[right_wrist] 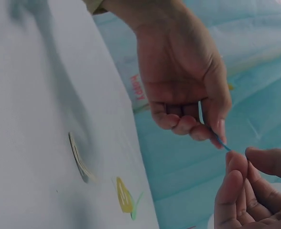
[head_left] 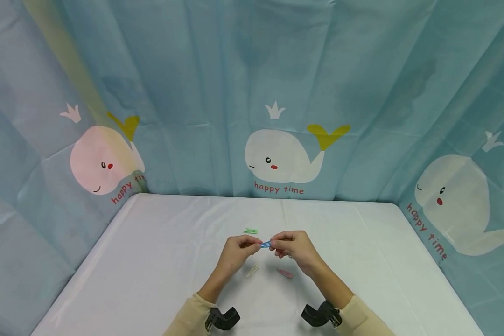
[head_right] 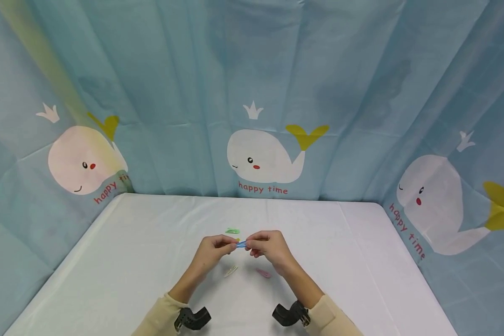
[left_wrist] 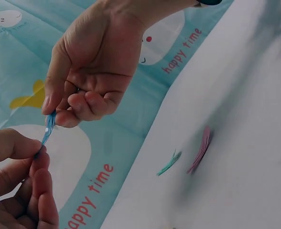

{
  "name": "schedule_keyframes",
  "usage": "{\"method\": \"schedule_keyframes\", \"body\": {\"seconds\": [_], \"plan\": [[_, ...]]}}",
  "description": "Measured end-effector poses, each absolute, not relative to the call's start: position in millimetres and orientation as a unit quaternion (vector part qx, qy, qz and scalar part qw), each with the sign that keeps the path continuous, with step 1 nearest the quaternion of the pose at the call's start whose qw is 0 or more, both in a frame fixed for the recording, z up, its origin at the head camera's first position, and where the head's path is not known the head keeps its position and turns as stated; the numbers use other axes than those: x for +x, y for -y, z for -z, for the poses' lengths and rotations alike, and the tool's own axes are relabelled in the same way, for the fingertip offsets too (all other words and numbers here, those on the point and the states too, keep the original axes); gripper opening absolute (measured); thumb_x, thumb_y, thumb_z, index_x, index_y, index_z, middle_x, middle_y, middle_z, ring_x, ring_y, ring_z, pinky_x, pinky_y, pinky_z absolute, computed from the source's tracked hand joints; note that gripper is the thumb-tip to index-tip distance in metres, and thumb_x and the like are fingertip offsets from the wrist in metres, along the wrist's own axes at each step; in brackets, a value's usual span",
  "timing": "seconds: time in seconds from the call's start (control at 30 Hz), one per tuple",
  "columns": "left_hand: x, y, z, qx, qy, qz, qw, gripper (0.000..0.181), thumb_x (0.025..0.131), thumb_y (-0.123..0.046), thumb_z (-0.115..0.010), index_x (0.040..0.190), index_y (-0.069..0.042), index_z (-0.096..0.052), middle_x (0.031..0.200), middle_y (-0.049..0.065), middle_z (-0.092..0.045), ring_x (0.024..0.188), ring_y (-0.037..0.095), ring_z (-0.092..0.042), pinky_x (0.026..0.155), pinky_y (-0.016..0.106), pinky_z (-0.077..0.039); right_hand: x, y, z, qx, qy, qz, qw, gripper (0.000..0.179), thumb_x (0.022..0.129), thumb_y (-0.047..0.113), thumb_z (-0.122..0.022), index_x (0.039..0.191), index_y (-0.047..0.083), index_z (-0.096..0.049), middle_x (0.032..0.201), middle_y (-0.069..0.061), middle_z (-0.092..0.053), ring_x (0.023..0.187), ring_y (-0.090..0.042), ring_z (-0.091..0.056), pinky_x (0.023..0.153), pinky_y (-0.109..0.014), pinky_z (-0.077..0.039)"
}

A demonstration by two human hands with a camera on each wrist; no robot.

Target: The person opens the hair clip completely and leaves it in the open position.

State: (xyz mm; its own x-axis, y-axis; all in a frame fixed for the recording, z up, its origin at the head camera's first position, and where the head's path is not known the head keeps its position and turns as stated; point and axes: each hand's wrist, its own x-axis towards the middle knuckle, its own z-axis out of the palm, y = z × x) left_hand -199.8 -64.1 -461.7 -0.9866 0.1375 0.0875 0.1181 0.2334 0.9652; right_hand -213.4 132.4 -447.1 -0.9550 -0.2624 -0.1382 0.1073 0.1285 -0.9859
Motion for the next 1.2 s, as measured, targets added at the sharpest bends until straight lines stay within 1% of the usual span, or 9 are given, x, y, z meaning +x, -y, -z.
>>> {"method": "schedule_keyframes", "body": {"seconds": [0.13, 0.27, 0.4, 0.53, 0.63, 0.87, 0.93, 1.0, 1.2], "plan": [[-198.4, 61.6, 462.0, 0.074, -0.772, -0.631, 0.010, 0.014, 0.087, -0.013, -0.071, 0.094, -0.002, -0.075, 0.089, 0.012, -0.073, 0.076, 0.006, -0.060, 0.070, 0.019, -0.050, -209.7, -136.3, 445.6, -0.055, -0.715, 0.680, 0.153, 0.026, 0.089, 0.014, -0.070, 0.098, -0.010, -0.068, 0.078, -0.003, -0.071, 0.066, -0.012, -0.062, 0.065, -0.023, -0.054], [-198.5, 61.0, 463.2, 0.075, -0.768, -0.636, 0.023, 0.014, 0.087, -0.013, -0.071, 0.094, -0.002, -0.075, 0.087, 0.010, -0.072, 0.076, 0.008, -0.059, 0.071, 0.022, -0.051, -206.2, -140.2, 444.7, -0.063, -0.686, 0.704, 0.173, 0.029, 0.089, 0.015, -0.070, 0.101, -0.011, -0.066, 0.078, -0.001, -0.070, 0.066, -0.011, -0.061, 0.066, -0.022, -0.054], [-198.8, 60.9, 463.4, 0.079, -0.765, -0.638, 0.034, 0.014, 0.086, -0.012, -0.071, 0.093, -0.001, -0.075, 0.085, 0.009, -0.071, 0.075, 0.010, -0.059, 0.071, 0.026, -0.052, -204.9, -142.9, 444.7, -0.068, -0.673, 0.714, 0.179, 0.028, 0.090, 0.014, -0.069, 0.101, -0.011, -0.066, 0.078, 0.000, -0.070, 0.067, -0.010, -0.062, 0.066, -0.022, -0.054], [-197.7, 60.7, 462.7, 0.076, -0.765, -0.638, 0.044, 0.013, 0.085, -0.011, -0.072, 0.092, 0.000, -0.075, 0.087, 0.009, -0.070, 0.073, 0.010, -0.058, 0.071, 0.029, -0.052, -205.1, -144.1, 446.1, -0.060, -0.668, 0.718, 0.184, 0.025, 0.090, 0.013, -0.069, 0.099, -0.010, -0.067, 0.077, 0.000, -0.070, 0.066, -0.009, -0.062, 0.066, -0.021, -0.054], [-196.6, 60.7, 462.1, 0.077, -0.764, -0.639, 0.049, 0.013, 0.085, -0.011, -0.072, 0.092, 0.000, -0.075, 0.089, 0.009, -0.070, 0.074, 0.009, -0.057, 0.071, 0.028, -0.052, -205.3, -144.4, 448.0, -0.053, -0.663, 0.723, 0.189, 0.024, 0.090, 0.012, -0.068, 0.099, -0.010, -0.067, 0.077, 0.000, -0.070, 0.066, -0.009, -0.062, 0.066, -0.021, -0.054], [-190.4, 60.0, 452.9, 0.076, -0.759, -0.644, 0.056, 0.014, 0.087, -0.008, -0.070, 0.094, 0.003, -0.074, 0.082, 0.006, -0.067, 0.072, 0.008, -0.054, 0.067, 0.021, -0.047, -205.3, -145.1, 451.2, -0.050, -0.656, 0.728, 0.192, 0.021, 0.090, 0.012, -0.067, 0.099, -0.008, -0.068, 0.077, 0.000, -0.070, 0.065, -0.009, -0.061, 0.065, -0.021, -0.054], [-190.7, 59.8, 453.5, 0.075, -0.759, -0.645, 0.056, 0.014, 0.087, -0.007, -0.069, 0.095, 0.004, -0.073, 0.082, 0.006, -0.067, 0.071, 0.008, -0.054, 0.067, 0.021, -0.047, -205.3, -145.1, 451.4, -0.049, -0.655, 0.729, 0.192, 0.021, 0.090, 0.012, -0.068, 0.098, -0.007, -0.068, 0.077, 0.000, -0.071, 0.065, -0.009, -0.061, 0.065, -0.021, -0.054], [-195.0, 60.4, 462.5, 0.075, -0.755, -0.648, 0.057, 0.015, 0.087, -0.010, -0.070, 0.095, 0.002, -0.074, 0.083, 0.005, -0.067, 0.071, 0.008, -0.055, 0.067, 0.023, -0.049, -205.3, -145.2, 451.4, -0.049, -0.653, 0.731, 0.192, 0.020, 0.090, 0.011, -0.068, 0.098, -0.007, -0.069, 0.077, 0.000, -0.071, 0.065, -0.009, -0.061, 0.065, -0.021, -0.054], [-195.3, 60.5, 463.6, 0.076, -0.747, -0.657, 0.061, 0.017, 0.087, -0.011, -0.071, 0.096, 0.003, -0.073, 0.087, 0.007, -0.068, 0.073, 0.008, -0.056, 0.070, 0.025, -0.051, -205.3, -145.4, 452.7, -0.047, -0.653, 0.731, 0.192, 0.022, 0.091, 0.012, -0.067, 0.101, -0.008, -0.068, 0.078, 0.001, -0.071, 0.066, -0.009, -0.061, 0.065, -0.020, -0.054]]}}
